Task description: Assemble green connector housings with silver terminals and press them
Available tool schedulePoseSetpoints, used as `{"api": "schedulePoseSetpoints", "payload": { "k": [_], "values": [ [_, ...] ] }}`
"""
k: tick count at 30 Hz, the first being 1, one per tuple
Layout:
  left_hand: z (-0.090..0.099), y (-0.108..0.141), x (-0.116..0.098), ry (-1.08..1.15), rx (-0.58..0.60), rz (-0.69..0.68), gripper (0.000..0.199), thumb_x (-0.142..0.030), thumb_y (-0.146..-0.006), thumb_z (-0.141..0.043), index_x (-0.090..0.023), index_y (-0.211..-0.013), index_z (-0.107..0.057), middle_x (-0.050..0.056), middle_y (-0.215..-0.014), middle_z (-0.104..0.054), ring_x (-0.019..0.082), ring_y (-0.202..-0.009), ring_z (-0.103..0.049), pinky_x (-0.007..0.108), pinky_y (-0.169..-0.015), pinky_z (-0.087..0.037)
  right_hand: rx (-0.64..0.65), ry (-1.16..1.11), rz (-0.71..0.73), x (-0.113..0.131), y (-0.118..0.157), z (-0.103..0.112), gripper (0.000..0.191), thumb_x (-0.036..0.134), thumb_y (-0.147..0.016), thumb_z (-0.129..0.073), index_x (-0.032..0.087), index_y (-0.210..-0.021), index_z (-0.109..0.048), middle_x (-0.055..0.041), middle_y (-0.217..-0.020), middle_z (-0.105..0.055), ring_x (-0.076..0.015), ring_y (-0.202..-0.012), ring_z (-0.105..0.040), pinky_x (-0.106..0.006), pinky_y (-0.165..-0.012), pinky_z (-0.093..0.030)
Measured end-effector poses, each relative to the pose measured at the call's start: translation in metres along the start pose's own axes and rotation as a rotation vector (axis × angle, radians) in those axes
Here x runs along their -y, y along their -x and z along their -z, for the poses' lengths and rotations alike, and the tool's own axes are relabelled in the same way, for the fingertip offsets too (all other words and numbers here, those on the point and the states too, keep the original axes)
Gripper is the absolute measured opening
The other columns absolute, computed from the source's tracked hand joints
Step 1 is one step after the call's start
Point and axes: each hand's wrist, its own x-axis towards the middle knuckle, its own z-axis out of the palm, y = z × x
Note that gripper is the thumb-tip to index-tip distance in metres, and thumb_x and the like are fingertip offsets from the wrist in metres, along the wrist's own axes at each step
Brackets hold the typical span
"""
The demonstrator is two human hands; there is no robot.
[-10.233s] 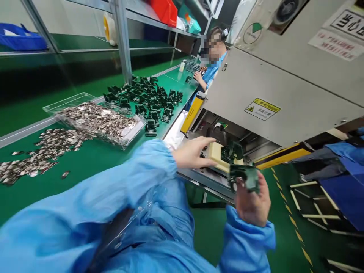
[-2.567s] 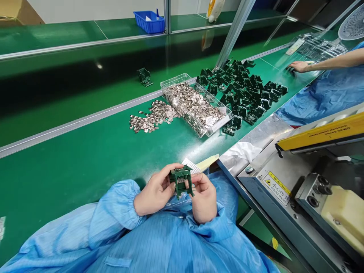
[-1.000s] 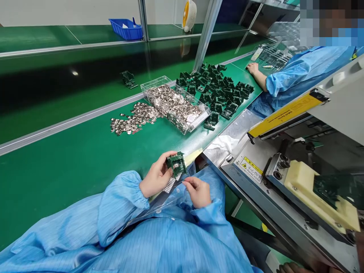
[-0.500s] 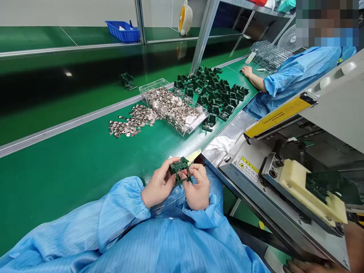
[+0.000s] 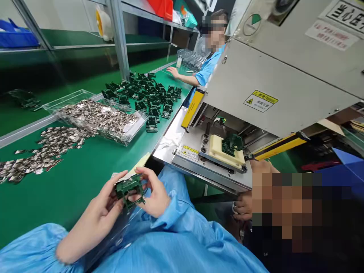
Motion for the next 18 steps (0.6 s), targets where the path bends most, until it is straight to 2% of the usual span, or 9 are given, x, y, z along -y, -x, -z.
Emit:
{"api": "schedulePoseSetpoints", "payload": {
  "k": [2, 3, 6, 8, 9, 11, 13, 15, 18],
  "values": [
    [0.001, -0.01, -0.017, -0.016, 0.1, -0.054, 0.055, -0.034, -0.089, -0.054, -0.027, -0.142, -0.042, 0.009, -0.121, -0.066, 0.025, -0.093, -0.07, 0.029, -0.072, -0.058, 0.079, 0.037, 0.118, 0.016, 0.009, 0.024, 0.066, 0.042, -0.076, -0.076, 0.028, -0.134, -0.049, -0.0072, -0.133, -0.053, -0.0254, -0.117, -0.053, -0.035, -0.09, -0.05],
    [0.001, -0.018, -0.027, -0.014, 0.172, -0.074, 0.056, -0.035, -0.089, -0.054, -0.028, -0.143, -0.041, 0.008, -0.117, -0.067, 0.024, -0.086, -0.07, 0.028, -0.067, -0.057, 0.073, 0.052, 0.164, 0.023, 0.014, 0.036, 0.066, 0.044, -0.076, -0.076, 0.029, -0.135, -0.05, -0.0069, -0.135, -0.051, -0.0263, -0.122, -0.05, -0.036, -0.094, -0.048],
    [-0.007, -0.054, -0.063, 0.041, 0.482, -0.147, 0.06, -0.042, -0.089, -0.055, -0.028, -0.145, -0.039, 0.006, -0.102, -0.071, 0.019, -0.066, -0.066, 0.025, -0.054, -0.053, -0.118, 0.121, 0.253, 0.042, 0.033, 0.075, 0.062, 0.048, -0.076, -0.077, 0.029, -0.13, -0.055, -0.0087, -0.135, -0.051, -0.029, -0.124, -0.049, -0.039, -0.099, -0.046],
    [-0.024, -0.09, -0.091, 0.079, 0.723, -0.245, 0.063, -0.047, -0.086, -0.059, -0.026, -0.143, -0.042, 0.006, -0.101, -0.071, 0.02, -0.073, -0.067, 0.026, -0.058, -0.054, -0.264, 0.186, 0.294, 0.05, 0.05, 0.1, 0.061, 0.048, -0.075, -0.077, 0.025, -0.128, -0.057, -0.011, -0.129, -0.053, -0.0304, -0.12, -0.051, -0.042, -0.1, -0.045],
    [-0.036, -0.11, -0.105, 0.076, 0.789, -0.307, 0.063, -0.048, -0.085, -0.06, -0.024, -0.141, -0.045, 0.007, -0.105, -0.07, 0.021, -0.084, -0.068, 0.027, -0.066, -0.056, -0.324, 0.216, 0.306, 0.053, 0.059, 0.112, 0.06, 0.049, -0.076, -0.076, 0.024, -0.127, -0.058, -0.0115, -0.125, -0.055, -0.0303, -0.117, -0.053, -0.042, -0.1, -0.045],
    [-0.072, -0.15, -0.134, 0.013, 0.763, -0.443, 0.06, -0.046, -0.085, -0.062, -0.02, -0.136, -0.048, 0.01, -0.122, -0.064, 0.025, -0.111, -0.061, 0.034, -0.09, -0.054, -0.426, 0.254, 0.298, 0.058, 0.08, 0.135, 0.058, 0.051, -0.078, -0.074, 0.023, -0.126, -0.058, -0.0113, -0.119, -0.058, -0.0291, -0.111, -0.056, -0.041, -0.097, -0.047],
    [-0.116, -0.183, -0.158, -0.054, 0.562, -0.558, 0.067, -0.044, -0.081, -0.066, -0.018, -0.139, -0.044, 0.014, -0.14, -0.052, 0.028, -0.129, -0.05, 0.042, -0.107, -0.042, -0.534, 0.254, 0.268, 0.06, 0.1, 0.154, 0.059, 0.051, -0.08, -0.073, 0.023, -0.129, -0.054, -0.0115, -0.119, -0.059, -0.0279, -0.108, -0.059, -0.038, -0.091, -0.051],
    [-0.161, -0.205, -0.175, -0.129, 0.491, -0.592, 0.083, -0.044, -0.074, -0.074, -0.013, -0.142, -0.039, 0.019, -0.147, -0.043, 0.033, -0.136, -0.041, 0.046, -0.114, -0.034, -0.644, 0.242, 0.257, 0.061, 0.117, 0.169, 0.061, 0.047, -0.081, -0.074, 0.024, -0.133, -0.05, -0.0119, -0.121, -0.059, -0.0273, -0.107, -0.06, -0.036, -0.086, -0.053],
    [-0.207, -0.219, -0.187, -0.147, 0.505, -0.508, 0.084, -0.041, -0.071, -0.078, -0.009, -0.14, -0.041, 0.021, -0.141, -0.049, 0.034, -0.13, -0.047, 0.046, -0.11, -0.039, -0.823, 0.244, 0.285, 0.057, 0.129, 0.191, 0.06, 0.036, -0.078, -0.078, 0.023, -0.131, -0.052, -0.0113, -0.125, -0.058, -0.0269, -0.112, -0.058, -0.037, -0.091, -0.051]
  ]
}}
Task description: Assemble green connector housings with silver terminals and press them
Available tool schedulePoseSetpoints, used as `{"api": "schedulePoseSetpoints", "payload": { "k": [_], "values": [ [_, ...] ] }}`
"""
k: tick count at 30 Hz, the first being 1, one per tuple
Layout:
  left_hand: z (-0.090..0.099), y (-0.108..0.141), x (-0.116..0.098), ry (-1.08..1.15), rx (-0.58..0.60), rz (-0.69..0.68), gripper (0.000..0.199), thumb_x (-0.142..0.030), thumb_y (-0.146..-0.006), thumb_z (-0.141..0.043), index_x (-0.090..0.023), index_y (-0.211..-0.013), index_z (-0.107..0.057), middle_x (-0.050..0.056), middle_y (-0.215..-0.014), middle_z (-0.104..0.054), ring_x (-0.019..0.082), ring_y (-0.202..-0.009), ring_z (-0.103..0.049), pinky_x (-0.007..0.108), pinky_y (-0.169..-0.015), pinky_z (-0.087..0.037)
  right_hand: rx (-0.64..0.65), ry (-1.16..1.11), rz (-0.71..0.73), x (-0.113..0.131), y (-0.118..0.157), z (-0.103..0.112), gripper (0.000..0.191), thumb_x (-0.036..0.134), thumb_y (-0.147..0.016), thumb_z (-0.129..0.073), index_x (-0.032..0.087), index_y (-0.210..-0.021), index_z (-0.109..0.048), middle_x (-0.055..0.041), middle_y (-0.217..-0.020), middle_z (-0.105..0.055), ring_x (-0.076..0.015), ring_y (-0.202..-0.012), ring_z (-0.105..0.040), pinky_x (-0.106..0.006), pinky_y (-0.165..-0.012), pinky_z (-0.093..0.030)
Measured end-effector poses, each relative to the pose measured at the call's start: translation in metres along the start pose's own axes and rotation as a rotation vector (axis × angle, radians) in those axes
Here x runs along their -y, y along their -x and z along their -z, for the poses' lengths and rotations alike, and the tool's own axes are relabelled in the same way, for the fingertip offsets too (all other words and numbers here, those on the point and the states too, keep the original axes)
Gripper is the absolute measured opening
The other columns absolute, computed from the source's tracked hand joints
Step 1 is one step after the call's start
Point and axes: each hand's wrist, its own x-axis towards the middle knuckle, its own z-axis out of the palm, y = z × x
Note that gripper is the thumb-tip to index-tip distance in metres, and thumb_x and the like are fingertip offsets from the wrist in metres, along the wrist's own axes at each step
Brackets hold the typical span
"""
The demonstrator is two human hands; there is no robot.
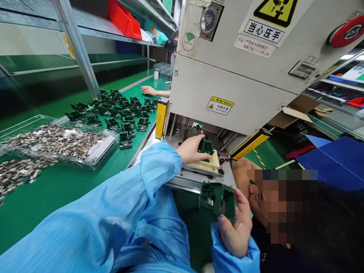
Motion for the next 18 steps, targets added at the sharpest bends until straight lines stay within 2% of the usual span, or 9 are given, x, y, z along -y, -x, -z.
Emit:
{"api": "schedulePoseSetpoints", "payload": {
  "k": [3, 4, 6, 8, 10, 13, 15, 18],
  "values": [
    [-0.003, -0.004, 0.0, 0.139, -0.068, 0.044, 0.076, -0.036, -0.07, -0.079, -0.011, -0.135, -0.048, 0.018, -0.128, -0.06, 0.03, -0.118, -0.058, 0.042, -0.103, -0.046, -0.205, 0.022, 0.015, -0.012, -0.027, 0.008, 0.059, 0.03, -0.074, -0.08, 0.021, -0.126, -0.053, -0.0112, -0.126, -0.057, -0.0285, -0.117, -0.055, -0.047, -0.1, -0.044],
    [0.003, 0.001, 0.001, 0.191, -0.098, 0.045, 0.076, -0.036, -0.069, -0.08, -0.011, -0.133, -0.049, 0.017, -0.123, -0.062, 0.028, -0.114, -0.06, 0.042, -0.1, -0.048, -0.251, 0.033, 0.032, -0.017, -0.041, 0.008, 0.06, 0.03, -0.073, -0.08, 0.021, -0.125, -0.053, -0.0114, -0.124, -0.058, -0.0291, -0.116, -0.055, -0.05, -0.101, -0.042],
    [0.024, 0.021, 0.006, 0.29, -0.127, 0.049, 0.074, -0.039, -0.067, -0.081, -0.013, -0.13, -0.052, 0.014, -0.114, -0.065, 0.026, -0.107, -0.062, 0.041, -0.095, -0.051, -0.256, 0.091, 0.072, -0.024, -0.074, 0.004, 0.06, 0.033, -0.072, -0.08, 0.019, -0.123, -0.052, -0.0122, -0.121, -0.06, -0.0294, -0.115, -0.056, -0.054, -0.103, -0.041],
    [0.052, 0.051, 0.015, 0.347, -0.077, 0.08, 0.071, -0.041, -0.065, -0.082, -0.014, -0.125, -0.054, 0.011, -0.108, -0.066, 0.025, -0.103, -0.063, 0.042, -0.094, -0.052, -0.139, 0.207, 0.075, -0.029, -0.107, -0.003, 0.062, 0.037, -0.07, -0.081, 0.018, -0.121, -0.051, -0.0135, -0.119, -0.061, -0.0292, -0.114, -0.058, -0.053, -0.102, -0.042],
    [0.08, 0.089, 0.029, 0.356, 0.023, 0.144, 0.067, -0.042, -0.065, -0.082, -0.016, -0.12, -0.055, 0.008, -0.11, -0.066, 0.026, -0.104, -0.063, 0.043, -0.097, -0.051, 0.031, 0.332, 0.042, -0.034, -0.133, -0.01, 0.062, 0.04, -0.069, -0.08, 0.017, -0.119, -0.053, -0.014, -0.118, -0.063, -0.029, -0.112, -0.059, -0.051, -0.102, -0.044],
    [0.106, 0.146, 0.056, 0.339, 0.128, 0.314, 0.065, -0.043, -0.065, -0.082, -0.02, -0.12, -0.053, 0.008, -0.117, -0.063, 0.028, -0.113, -0.06, 0.046, -0.103, -0.047, 0.252, 0.443, -0.007, -0.041, -0.154, -0.017, 0.059, 0.046, -0.072, -0.075, 0.018, -0.119, -0.053, -0.0132, -0.119, -0.064, -0.0292, -0.113, -0.06, -0.05, -0.102, -0.044],
    [0.108, 0.174, 0.075, 0.345, 0.147, 0.422, 0.069, -0.044, -0.065, -0.082, -0.022, -0.123, -0.051, 0.009, -0.123, -0.06, 0.03, -0.122, -0.056, 0.048, -0.109, -0.043, 0.332, 0.498, -0.03, -0.045, -0.159, -0.019, 0.057, 0.049, -0.075, -0.071, 0.018, -0.12, -0.053, -0.0128, -0.118, -0.065, -0.03, -0.113, -0.06, -0.05, -0.102, -0.044],
    [0.089, 0.191, 0.097, 0.385, 0.129, 0.466, 0.074, -0.049, -0.062, -0.083, -0.023, -0.124, -0.051, 0.012, -0.14, -0.047, 0.033, -0.134, -0.044, 0.048, -0.112, -0.039, 0.354, 0.63, -0.045, -0.048, -0.157, -0.019, 0.058, 0.055, -0.078, -0.064, 0.018, -0.122, -0.055, -0.0137, -0.12, -0.064, -0.0331, -0.121, -0.055, -0.053, -0.103, -0.042]
  ]
}}
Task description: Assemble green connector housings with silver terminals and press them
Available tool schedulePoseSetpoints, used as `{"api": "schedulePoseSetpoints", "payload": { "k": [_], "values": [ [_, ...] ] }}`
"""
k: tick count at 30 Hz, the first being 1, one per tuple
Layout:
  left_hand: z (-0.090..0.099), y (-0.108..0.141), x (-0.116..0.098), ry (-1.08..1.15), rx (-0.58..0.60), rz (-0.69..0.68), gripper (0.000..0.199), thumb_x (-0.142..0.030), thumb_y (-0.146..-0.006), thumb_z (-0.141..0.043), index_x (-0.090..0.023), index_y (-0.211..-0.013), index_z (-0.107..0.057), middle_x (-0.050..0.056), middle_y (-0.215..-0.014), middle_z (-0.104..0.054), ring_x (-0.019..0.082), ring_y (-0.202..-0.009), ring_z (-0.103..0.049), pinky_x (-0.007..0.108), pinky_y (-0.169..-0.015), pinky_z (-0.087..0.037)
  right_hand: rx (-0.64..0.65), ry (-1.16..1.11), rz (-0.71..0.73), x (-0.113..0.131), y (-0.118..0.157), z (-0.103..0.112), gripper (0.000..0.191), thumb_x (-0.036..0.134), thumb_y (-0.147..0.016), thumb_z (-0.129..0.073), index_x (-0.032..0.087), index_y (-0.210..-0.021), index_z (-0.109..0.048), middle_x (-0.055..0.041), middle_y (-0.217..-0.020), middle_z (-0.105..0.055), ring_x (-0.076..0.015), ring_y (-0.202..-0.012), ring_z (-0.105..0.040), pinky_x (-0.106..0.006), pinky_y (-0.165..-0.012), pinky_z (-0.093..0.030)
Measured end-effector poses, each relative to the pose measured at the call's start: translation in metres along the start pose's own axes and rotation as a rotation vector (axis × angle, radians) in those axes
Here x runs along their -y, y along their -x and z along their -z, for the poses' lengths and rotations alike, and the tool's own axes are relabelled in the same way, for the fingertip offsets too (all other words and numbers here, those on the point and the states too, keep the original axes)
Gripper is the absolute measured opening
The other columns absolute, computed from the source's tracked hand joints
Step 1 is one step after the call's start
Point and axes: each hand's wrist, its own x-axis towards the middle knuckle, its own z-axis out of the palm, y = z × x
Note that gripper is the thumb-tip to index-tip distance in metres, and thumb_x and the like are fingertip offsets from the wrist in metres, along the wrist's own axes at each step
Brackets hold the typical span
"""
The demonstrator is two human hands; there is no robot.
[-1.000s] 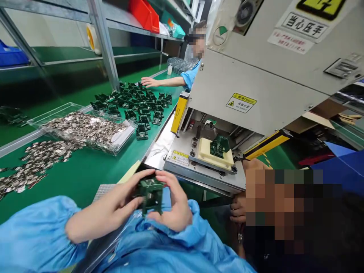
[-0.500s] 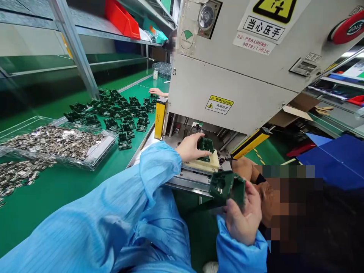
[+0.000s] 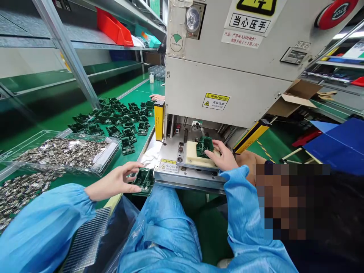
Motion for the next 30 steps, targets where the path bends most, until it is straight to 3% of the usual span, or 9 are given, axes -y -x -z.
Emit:
{"api": "schedulePoseSetpoints", "payload": {
  "k": [2, 4, 6, 8, 12, 14, 18, 25, 30],
  "values": [
    [-0.013, -0.009, 0.011, 0.027, 0.022, -0.01, 0.075, -0.051, -0.058, -0.084, -0.024, -0.121, -0.054, 0.012, -0.153, -0.03, 0.034, -0.141, -0.034, 0.048, -0.113, -0.037, -0.078, 0.118, 0.011, -0.002, 0.013, -0.001, 0.062, 0.059, -0.08, -0.061, 0.019, -0.126, -0.056, -0.0143, -0.134, -0.056, -0.0345, -0.132, -0.043, -0.055, -0.108, -0.035],
    [-0.025, -0.02, 0.018, 0.041, 0.058, -0.009, 0.076, -0.053, -0.056, -0.084, -0.024, -0.12, -0.055, 0.011, -0.159, -0.018, 0.035, -0.145, -0.024, 0.048, -0.115, -0.033, -0.284, 0.207, 0.031, -0.008, 0.04, -0.005, 0.06, 0.058, -0.084, -0.058, 0.019, -0.129, -0.056, -0.0137, -0.143, -0.046, -0.0325, -0.136, -0.036, -0.053, -0.111, -0.031],
    [-0.032, -0.029, 0.023, 0.056, 0.096, -0.012, 0.08, -0.053, -0.055, -0.085, -0.025, -0.123, -0.054, 0.011, -0.16, -0.016, 0.034, -0.148, -0.016, 0.049, -0.116, -0.029, -0.543, 0.236, 0.001, -0.018, 0.078, -0.014, 0.055, 0.053, -0.088, -0.055, 0.016, -0.129, -0.055, -0.0149, -0.142, -0.046, -0.0293, -0.133, -0.041, -0.048, -0.112, -0.033],
    [-0.035, -0.033, 0.028, 0.059, 0.131, -0.028, 0.083, -0.053, -0.054, -0.085, -0.025, -0.125, -0.053, 0.011, -0.16, -0.015, 0.034, -0.149, -0.01, 0.048, -0.117, -0.027, -0.72, 0.237, -0.104, -0.034, 0.118, -0.027, 0.052, 0.048, -0.089, -0.056, 0.015, -0.128, -0.055, -0.0167, -0.14, -0.048, -0.0291, -0.131, -0.043, -0.047, -0.111, -0.034],
    [-0.031, -0.035, 0.036, 0.003, 0.167, -0.063, 0.082, -0.052, -0.055, -0.085, -0.027, -0.127, -0.055, 0.008, -0.16, -0.017, 0.035, -0.149, -0.008, 0.048, -0.118, -0.025, -0.781, -0.086, -0.359, -0.073, 0.167, -0.053, 0.068, 0.056, -0.082, -0.059, 0.012, -0.133, -0.047, -0.02, -0.138, -0.048, -0.0318, -0.131, -0.044, -0.05, -0.109, -0.035],
    [-0.029, -0.035, 0.038, -0.027, 0.182, -0.067, 0.083, -0.053, -0.054, -0.085, -0.028, -0.127, -0.055, 0.007, -0.16, -0.018, 0.036, -0.148, -0.008, 0.048, -0.118, -0.024, -0.783, -0.229, -0.421, -0.09, 0.169, -0.058, 0.076, 0.06, -0.08, -0.056, 0.01, -0.134, -0.041, -0.0227, -0.136, -0.05, -0.0311, -0.128, -0.048, -0.048, -0.106, -0.04],
    [-0.029, -0.036, 0.037, -0.039, 0.188, -0.073, 0.087, -0.057, -0.053, -0.084, -0.026, -0.128, -0.055, 0.01, -0.159, -0.021, 0.036, -0.148, -0.006, 0.048, -0.118, -0.023, -0.849, -0.289, -0.466, -0.106, 0.15, -0.057, 0.073, 0.064, -0.081, -0.048, 0.012, -0.13, -0.038, -0.0226, -0.133, -0.051, -0.031, -0.125, -0.051, -0.047, -0.101, -0.045],
    [-0.037, -0.037, 0.039, -0.166, 0.157, -0.136, 0.084, -0.059, -0.052, -0.084, -0.026, -0.125, -0.057, 0.011, -0.156, -0.024, 0.036, -0.148, -0.008, 0.049, -0.118, -0.023, -0.929, -0.22, -0.522, -0.091, 0.137, -0.056, 0.07, 0.062, -0.078, -0.05, 0.013, -0.127, -0.038, -0.0235, -0.129, -0.054, -0.0317, -0.121, -0.055, -0.045, -0.094, -0.05],
    [-0.036, -0.036, 0.04, -0.262, 0.168, -0.183, 0.084, -0.056, -0.053, -0.085, -0.021, -0.124, -0.059, 0.015, -0.16, -0.014, 0.039, -0.148, -0.006, 0.05, -0.119, -0.014, -0.97, -0.097, -0.676, -0.08, 0.131, -0.042, 0.051, 0.057, -0.078, -0.052, 0.018, -0.111, -0.049, -0.02, -0.113, -0.064, -0.0339, -0.112, -0.06, -0.046, -0.095, -0.049]
  ]
}}
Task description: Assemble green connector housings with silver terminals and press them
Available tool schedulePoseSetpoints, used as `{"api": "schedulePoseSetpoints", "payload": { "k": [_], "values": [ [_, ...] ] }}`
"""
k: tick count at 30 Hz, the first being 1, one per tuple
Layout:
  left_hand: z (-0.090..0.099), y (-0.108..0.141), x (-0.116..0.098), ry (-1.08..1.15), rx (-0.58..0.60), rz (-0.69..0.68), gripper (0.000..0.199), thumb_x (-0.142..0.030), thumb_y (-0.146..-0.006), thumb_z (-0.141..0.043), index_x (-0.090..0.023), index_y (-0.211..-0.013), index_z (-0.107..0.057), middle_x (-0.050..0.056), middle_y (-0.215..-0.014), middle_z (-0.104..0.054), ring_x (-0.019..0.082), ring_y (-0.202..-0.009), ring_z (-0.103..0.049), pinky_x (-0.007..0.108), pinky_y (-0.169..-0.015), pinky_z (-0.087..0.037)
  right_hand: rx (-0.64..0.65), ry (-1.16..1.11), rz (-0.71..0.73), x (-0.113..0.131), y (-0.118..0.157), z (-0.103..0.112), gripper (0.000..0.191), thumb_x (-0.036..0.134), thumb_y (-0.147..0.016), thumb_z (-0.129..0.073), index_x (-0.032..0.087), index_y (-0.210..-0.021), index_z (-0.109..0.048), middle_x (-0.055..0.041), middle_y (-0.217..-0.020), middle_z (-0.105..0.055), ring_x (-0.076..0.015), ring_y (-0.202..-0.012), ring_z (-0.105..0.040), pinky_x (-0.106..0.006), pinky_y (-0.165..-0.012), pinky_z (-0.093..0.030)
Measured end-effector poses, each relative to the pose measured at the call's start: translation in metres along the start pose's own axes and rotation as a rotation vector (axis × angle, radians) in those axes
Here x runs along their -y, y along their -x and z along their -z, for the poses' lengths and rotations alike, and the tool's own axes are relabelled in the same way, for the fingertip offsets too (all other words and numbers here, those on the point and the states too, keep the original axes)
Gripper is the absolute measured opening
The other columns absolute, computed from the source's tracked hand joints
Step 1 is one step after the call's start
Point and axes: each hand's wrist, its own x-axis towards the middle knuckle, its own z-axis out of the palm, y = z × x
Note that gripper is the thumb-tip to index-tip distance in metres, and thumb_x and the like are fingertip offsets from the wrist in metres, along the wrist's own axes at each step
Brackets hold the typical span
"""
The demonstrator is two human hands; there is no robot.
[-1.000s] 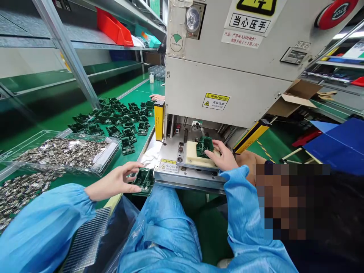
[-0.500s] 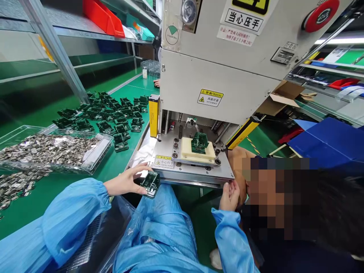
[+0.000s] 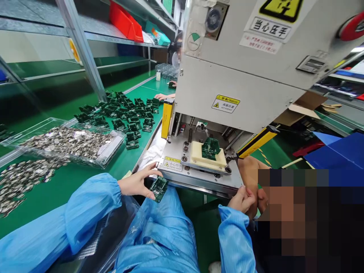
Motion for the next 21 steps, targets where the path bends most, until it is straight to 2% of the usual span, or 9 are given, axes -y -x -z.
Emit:
{"api": "schedulePoseSetpoints", "payload": {
  "k": [6, 10, 13, 15, 18, 21],
  "values": [
    [-0.004, 0.004, -0.003, 0.041, -0.008, -0.035, 0.088, -0.057, -0.044, -0.088, -0.023, -0.122, -0.062, 0.011, -0.161, -0.009, 0.039, -0.148, -0.008, 0.047, -0.12, -0.016, -0.018, 0.127, -0.065, 0.018, -0.005, -0.001, 0.034, 0.055, -0.079, -0.051, 0.025, -0.095, -0.045, -0.018, -0.106, -0.065, -0.0362, -0.108, -0.06, -0.048, -0.092, -0.049],
    [-0.01, 0.009, -0.007, 0.038, -0.083, 0.014, 0.084, -0.056, -0.051, -0.085, -0.023, -0.123, -0.06, 0.014, -0.159, -0.017, 0.04, -0.147, -0.014, 0.049, -0.119, -0.02, -0.067, 0.179, -0.061, 0.019, -0.007, -0.004, 0.031, 0.055, -0.078, -0.05, 0.026, -0.083, -0.042, -0.0137, -0.089, -0.065, -0.0364, -0.096, -0.063, -0.05, -0.083, -0.051],
    [-0.006, 0.007, -0.006, 0.007, -0.065, 0.021, 0.08, -0.054, -0.052, -0.085, -0.025, -0.122, -0.06, 0.013, -0.155, -0.027, 0.038, -0.146, -0.019, 0.047, -0.118, -0.022, -0.073, 0.225, -0.024, 0.016, -0.012, -0.001, 0.033, 0.058, -0.08, -0.051, 0.026, -0.077, -0.044, -0.0078, -0.073, -0.061, -0.0336, -0.082, -0.062, -0.046, -0.072, -0.053],
    [0.0, 0.004, -0.005, -0.01, -0.039, 0.016, 0.077, -0.053, -0.052, -0.086, -0.026, -0.12, -0.061, 0.011, -0.153, -0.031, 0.038, -0.145, -0.021, 0.045, -0.118, -0.024, -0.043, 0.248, 0.026, 0.015, -0.013, 0.005, 0.034, 0.059, -0.084, -0.052, 0.026, -0.075, -0.046, -0.0056, -0.069, -0.059, -0.0301, -0.075, -0.061, -0.042, -0.066, -0.053],
    [0.004, 0.002, -0.004, -0.006, -0.017, 0.024, 0.078, -0.053, -0.051, -0.086, -0.025, -0.12, -0.062, 0.011, -0.155, -0.027, 0.038, -0.145, -0.021, 0.044, -0.117, -0.025, 0.057, 0.252, 0.114, 0.023, -0.011, 0.012, 0.032, 0.052, -0.092, -0.051, 0.021, -0.083, -0.055, -0.0054, -0.078, -0.061, -0.0233, -0.073, -0.06, -0.038, -0.066, -0.054],
    [0.005, 0.005, -0.005, 0.022, -0.012, 0.033, 0.079, -0.052, -0.052, -0.086, -0.025, -0.122, -0.061, 0.012, -0.157, -0.025, 0.038, -0.146, -0.02, 0.044, -0.117, -0.025, 0.186, 0.231, 0.206, 0.039, -0.009, 0.01, 0.026, 0.044, -0.097, -0.054, 0.019, -0.103, -0.061, -0.0066, -0.1, -0.063, -0.0205, -0.087, -0.062, -0.036, -0.074, -0.054]
  ]
}}
